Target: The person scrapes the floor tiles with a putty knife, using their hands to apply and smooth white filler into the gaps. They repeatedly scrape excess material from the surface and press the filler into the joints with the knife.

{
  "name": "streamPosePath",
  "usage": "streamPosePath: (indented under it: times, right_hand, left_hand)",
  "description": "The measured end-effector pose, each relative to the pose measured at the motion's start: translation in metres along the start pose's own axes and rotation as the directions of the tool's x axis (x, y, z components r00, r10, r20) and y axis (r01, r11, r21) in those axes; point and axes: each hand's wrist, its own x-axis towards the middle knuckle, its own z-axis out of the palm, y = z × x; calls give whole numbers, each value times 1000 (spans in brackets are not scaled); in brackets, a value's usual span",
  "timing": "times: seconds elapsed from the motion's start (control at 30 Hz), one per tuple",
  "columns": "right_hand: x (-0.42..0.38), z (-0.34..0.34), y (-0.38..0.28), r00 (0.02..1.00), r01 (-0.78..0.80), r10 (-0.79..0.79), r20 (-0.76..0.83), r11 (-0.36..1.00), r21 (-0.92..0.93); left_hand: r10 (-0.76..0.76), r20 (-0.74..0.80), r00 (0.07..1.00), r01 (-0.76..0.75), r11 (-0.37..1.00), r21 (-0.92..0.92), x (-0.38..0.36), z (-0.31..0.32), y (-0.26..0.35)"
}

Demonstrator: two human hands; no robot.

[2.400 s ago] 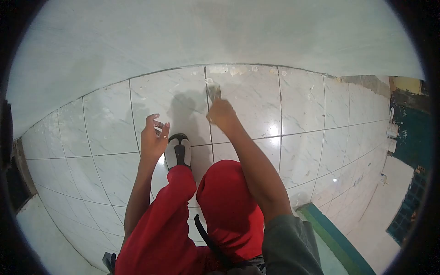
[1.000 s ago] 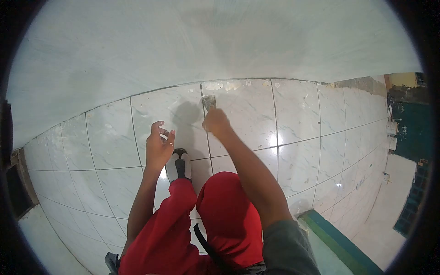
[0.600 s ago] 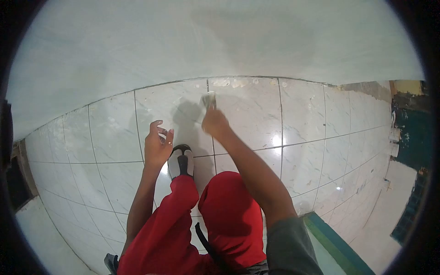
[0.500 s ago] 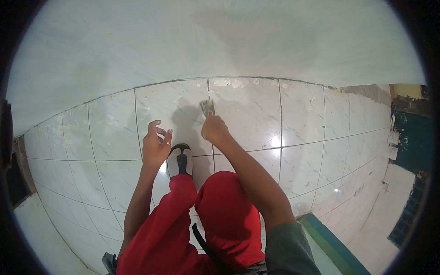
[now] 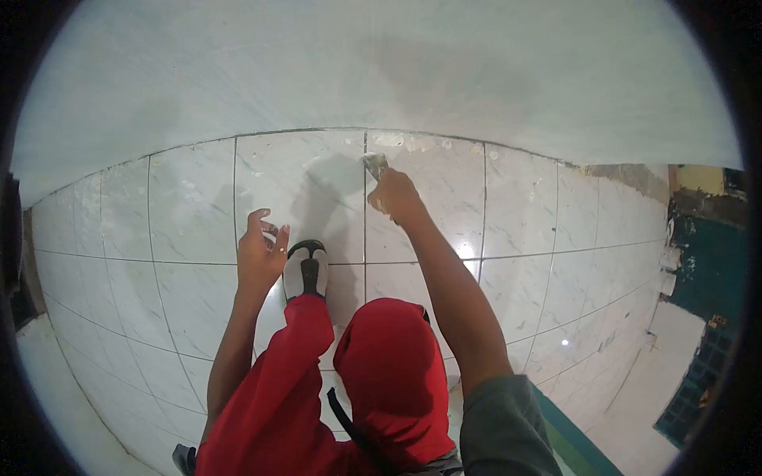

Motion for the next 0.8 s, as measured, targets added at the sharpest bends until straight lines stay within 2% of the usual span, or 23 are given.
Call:
streamPosePath:
  times: [0.03, 0.1, 0.13, 0.27, 0.33, 0.47, 0.57, 0.63, 0.67, 0.7, 0.77, 0.8]
  right_hand:
    - [7, 7, 7, 1000, 6, -6, -4, 1000, -16]
    - [19, 25, 19, 940, 169, -260, -221, 918, -360]
    - [26, 25, 17, 979, 103, -140, -145, 966, -237]
    - [18, 44, 18, 982, 54, -87, -168, 980, -192]
    - [7, 53, 16, 981, -47, 9, -191, 979, -196]
    - [31, 49, 18, 992, -43, 15, -122, 972, -230]
    - [19, 54, 24, 984, -19, -31, -177, 960, -278]
    - [30, 52, 30, 979, -3, -50, -198, 967, -256]
    - [51, 42, 30, 995, 16, -39, -89, 968, -250]
    - [45, 38, 26, 995, 9, -33, -92, 968, -249]
    - [33, 33, 13, 997, -20, 43, 70, 952, -305]
    - [13, 45, 12, 999, -53, 48, -22, 954, -296]
  left_hand:
    - [-3, -10, 1000, 3, 1000, -14, 0, 0, -1]
    - [-7, -12, 1000, 8, 999, 40, -3, -2, -6]
    - [-16, -14, 1000, 16, 1000, 20, -4, -3, -7]
    - [-31, -33, 999, 33, 998, 54, -2, -13, -11]
    - [-79, -13, 997, 80, 995, 60, -1, -16, -9]
    - [-77, -21, 997, 78, 996, 49, 2, -21, -10]
    - [-120, -27, 992, 121, 992, 29, 6, -24, -9]
    - [-74, -30, 997, 76, 996, 51, 6, -22, -12]
    - [-72, -24, 997, 73, 996, 48, 5, -19, -11]
    - [-86, -15, 996, 86, 995, 57, 4, -18, -10]
    - [-99, -15, 995, 100, 993, 64, 4, -21, -11]
    - [-87, -25, 996, 89, 994, 64, 4, -21, -12]
